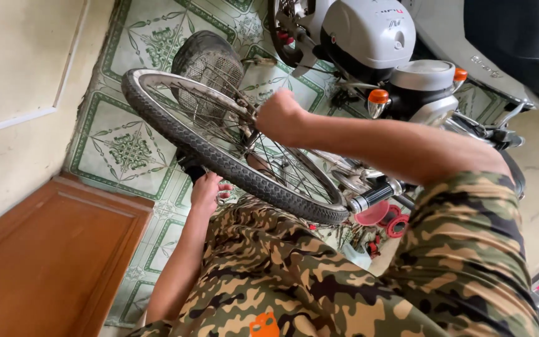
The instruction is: The person uses a wrench to loosen the nuts on the front wheel of a bicycle, removes the wheel, and then uses a wrench to tighten the nuts back onto the axle.
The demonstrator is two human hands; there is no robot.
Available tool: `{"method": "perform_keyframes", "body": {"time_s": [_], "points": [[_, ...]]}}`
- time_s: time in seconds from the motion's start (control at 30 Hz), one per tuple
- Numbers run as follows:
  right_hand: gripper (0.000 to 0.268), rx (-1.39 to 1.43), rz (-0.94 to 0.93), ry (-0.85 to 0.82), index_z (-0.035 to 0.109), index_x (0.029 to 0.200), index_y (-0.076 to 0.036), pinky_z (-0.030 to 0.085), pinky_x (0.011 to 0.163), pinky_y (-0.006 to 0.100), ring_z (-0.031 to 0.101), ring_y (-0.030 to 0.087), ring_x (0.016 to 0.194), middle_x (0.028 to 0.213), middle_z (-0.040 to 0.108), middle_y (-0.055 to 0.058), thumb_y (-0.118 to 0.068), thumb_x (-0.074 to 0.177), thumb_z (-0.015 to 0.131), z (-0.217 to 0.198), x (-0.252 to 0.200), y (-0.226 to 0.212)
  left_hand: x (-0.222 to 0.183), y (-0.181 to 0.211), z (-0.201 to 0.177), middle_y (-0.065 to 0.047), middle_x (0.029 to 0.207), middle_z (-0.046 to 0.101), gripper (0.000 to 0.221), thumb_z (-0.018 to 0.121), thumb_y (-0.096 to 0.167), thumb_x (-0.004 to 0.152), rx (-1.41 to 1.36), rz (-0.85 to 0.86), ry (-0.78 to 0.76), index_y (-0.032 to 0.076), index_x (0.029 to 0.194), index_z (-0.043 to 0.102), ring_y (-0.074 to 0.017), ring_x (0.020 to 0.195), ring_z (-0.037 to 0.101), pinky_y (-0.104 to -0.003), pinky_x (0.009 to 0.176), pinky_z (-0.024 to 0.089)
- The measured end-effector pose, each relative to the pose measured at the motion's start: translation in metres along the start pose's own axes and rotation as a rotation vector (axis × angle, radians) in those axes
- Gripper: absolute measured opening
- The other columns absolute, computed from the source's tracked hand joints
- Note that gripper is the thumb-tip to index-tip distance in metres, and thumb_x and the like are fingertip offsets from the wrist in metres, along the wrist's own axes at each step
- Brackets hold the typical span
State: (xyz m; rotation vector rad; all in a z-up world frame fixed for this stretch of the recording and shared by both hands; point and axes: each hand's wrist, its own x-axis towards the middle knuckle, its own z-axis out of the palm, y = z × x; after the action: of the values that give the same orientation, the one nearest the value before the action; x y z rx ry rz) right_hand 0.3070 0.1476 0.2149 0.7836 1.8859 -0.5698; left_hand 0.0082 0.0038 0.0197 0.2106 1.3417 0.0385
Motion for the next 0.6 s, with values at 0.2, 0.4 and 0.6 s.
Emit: {"method": "perform_keyframes", "body": {"time_s": [0.2,0.4,0.6], "points": [[0.015,0.673,0.079,-0.101,0.073,0.100,-0.004,0.062,0.061,0.030,0.071,0.016,0.073,0.084,0.075,0.009,-0.010,0.098,0.060,0.129,0.066,0.013,-0.003,0.006,0.001,-0.014,0.136,0.058,0.048,0.042,0.033,0.105,0.023,-0.037,0.068,0.001,0.140,0.043,-0.0202,0.072,0.065,-0.036,0.053,0.052],[0.022,0.625,-0.008,0.069,0.072,0.096,-0.017,0.057,0.067,0.037,0.060,0.018,0.075,0.085,0.068,0.003,-0.039,0.097,0.068,0.054,0.097,0.050,-0.008,-0.001,0.008,-0.017,0.131,0.063,0.051,0.044,0.035,0.105,0.038,-0.068,0.122,-0.005,0.136,0.051,-0.0213,0.069,0.068,-0.036,0.050,0.054],[0.027,-0.154,-0.071,0.173,0.072,0.096,-0.011,0.038,0.061,0.032,0.055,0.014,0.072,0.087,0.069,0.003,-0.033,0.105,0.058,-0.004,0.076,0.035,-0.002,-0.007,0.011,-0.012,0.096,0.058,0.048,0.048,0.039,0.106,0.067,-0.044,0.107,-0.007,0.116,0.057,-0.0251,0.069,0.070,-0.037,0.048,0.053]]}}
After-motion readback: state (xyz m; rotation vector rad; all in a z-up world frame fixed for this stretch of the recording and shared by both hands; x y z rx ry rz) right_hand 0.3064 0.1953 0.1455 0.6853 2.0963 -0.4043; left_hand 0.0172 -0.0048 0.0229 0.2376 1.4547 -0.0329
